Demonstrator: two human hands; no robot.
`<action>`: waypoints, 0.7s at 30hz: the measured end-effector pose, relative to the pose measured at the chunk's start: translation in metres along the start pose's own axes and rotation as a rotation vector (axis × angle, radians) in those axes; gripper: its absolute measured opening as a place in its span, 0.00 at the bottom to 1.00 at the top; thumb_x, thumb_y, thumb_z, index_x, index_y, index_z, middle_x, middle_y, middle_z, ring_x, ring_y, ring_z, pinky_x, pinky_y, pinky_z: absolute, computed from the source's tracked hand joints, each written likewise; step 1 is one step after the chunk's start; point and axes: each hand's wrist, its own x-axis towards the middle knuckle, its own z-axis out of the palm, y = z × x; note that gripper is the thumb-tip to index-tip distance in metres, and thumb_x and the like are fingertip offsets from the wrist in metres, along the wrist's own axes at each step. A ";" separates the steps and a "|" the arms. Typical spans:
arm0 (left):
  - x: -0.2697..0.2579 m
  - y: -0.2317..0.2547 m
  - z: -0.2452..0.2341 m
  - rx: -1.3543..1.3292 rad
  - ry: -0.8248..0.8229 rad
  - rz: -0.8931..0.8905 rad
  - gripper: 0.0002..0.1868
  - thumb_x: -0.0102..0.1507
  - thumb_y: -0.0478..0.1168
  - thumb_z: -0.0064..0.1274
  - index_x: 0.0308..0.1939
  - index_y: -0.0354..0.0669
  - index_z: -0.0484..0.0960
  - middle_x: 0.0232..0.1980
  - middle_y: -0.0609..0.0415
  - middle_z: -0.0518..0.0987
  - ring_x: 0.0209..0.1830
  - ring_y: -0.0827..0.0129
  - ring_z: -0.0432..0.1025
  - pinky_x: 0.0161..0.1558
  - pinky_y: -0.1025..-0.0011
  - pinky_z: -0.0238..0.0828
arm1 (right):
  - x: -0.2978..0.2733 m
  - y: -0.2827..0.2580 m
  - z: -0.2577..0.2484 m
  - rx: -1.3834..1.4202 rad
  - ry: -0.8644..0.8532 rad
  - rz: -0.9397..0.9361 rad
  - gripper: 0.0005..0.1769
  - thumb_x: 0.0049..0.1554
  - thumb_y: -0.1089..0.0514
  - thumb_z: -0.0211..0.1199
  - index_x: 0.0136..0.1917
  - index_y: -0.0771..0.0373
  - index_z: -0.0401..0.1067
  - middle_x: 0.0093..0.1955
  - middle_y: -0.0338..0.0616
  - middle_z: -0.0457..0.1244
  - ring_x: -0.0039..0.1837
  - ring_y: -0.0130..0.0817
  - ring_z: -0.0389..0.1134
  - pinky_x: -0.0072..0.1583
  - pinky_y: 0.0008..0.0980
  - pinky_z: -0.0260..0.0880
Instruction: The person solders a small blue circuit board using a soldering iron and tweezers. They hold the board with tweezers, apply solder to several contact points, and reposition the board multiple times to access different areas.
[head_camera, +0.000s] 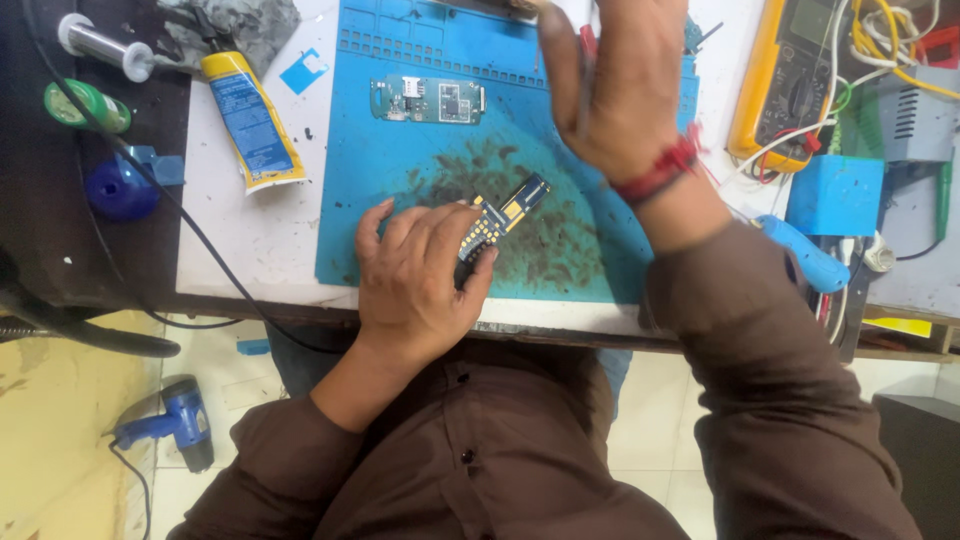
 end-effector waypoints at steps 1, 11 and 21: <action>0.000 0.001 0.000 -0.006 -0.002 -0.007 0.20 0.65 0.45 0.61 0.58 0.43 0.77 0.57 0.55 0.81 0.59 0.63 0.73 0.72 0.54 0.48 | -0.006 -0.011 -0.011 0.226 -0.018 0.124 0.13 0.72 0.59 0.57 0.67 0.66 0.64 0.56 0.52 0.64 0.57 0.47 0.65 0.59 0.41 0.65; -0.002 0.000 -0.005 0.015 -0.020 -0.021 0.27 0.63 0.46 0.65 0.62 0.43 0.75 0.60 0.53 0.78 0.61 0.60 0.71 0.74 0.49 0.48 | -0.097 -0.094 -0.056 0.868 -0.231 1.051 0.19 0.65 0.60 0.62 0.67 0.69 0.73 0.53 0.41 0.68 0.53 0.23 0.66 0.55 0.24 0.69; -0.002 0.002 0.002 0.060 -0.022 -0.001 0.26 0.64 0.45 0.66 0.62 0.44 0.75 0.59 0.56 0.78 0.60 0.60 0.71 0.76 0.50 0.47 | -0.120 -0.104 -0.043 0.731 -0.104 0.934 0.10 0.58 0.68 0.70 0.54 0.69 0.77 0.45 0.42 0.71 0.44 0.20 0.68 0.47 0.21 0.69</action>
